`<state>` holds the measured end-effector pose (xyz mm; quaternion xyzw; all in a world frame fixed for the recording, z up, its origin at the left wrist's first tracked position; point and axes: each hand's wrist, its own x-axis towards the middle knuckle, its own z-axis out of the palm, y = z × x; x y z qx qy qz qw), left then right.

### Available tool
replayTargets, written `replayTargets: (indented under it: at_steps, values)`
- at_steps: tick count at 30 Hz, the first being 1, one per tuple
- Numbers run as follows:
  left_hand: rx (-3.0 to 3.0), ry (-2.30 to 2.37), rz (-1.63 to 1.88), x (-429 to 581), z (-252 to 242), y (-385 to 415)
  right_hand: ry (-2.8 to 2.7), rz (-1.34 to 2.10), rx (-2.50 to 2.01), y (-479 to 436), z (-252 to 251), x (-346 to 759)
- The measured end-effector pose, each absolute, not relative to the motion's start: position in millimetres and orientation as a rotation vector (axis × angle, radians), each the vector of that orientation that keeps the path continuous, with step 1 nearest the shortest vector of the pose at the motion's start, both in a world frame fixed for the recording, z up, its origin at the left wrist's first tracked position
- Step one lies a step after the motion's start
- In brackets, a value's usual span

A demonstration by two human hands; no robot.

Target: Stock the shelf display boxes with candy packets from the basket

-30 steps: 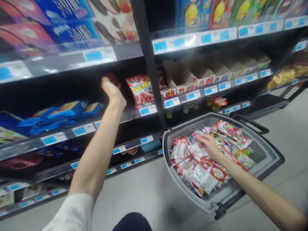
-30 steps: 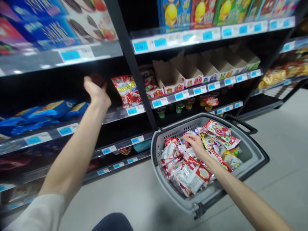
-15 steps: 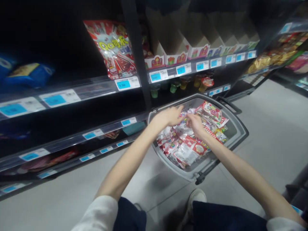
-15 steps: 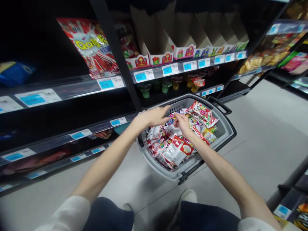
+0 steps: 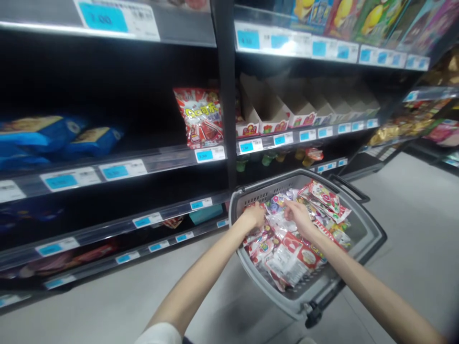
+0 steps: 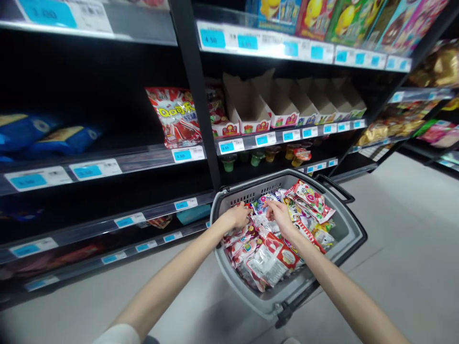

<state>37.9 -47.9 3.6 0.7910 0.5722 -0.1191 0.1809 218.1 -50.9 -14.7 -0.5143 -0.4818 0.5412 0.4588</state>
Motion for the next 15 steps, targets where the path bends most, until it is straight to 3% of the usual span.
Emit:
replayTargets:
  at_steps: [10, 15]
  values:
    - [2.375, 1.585, -0.136, 40.1, -0.7, -53.0, -1.180, 1.348, -1.308, -50.7, -14.5, 219.6]
    - [2.373, 1.531, 0.244, 37.6, 0.1, -46.3, -1.152, 1.334, -1.366, -50.5, -15.6, 218.8]
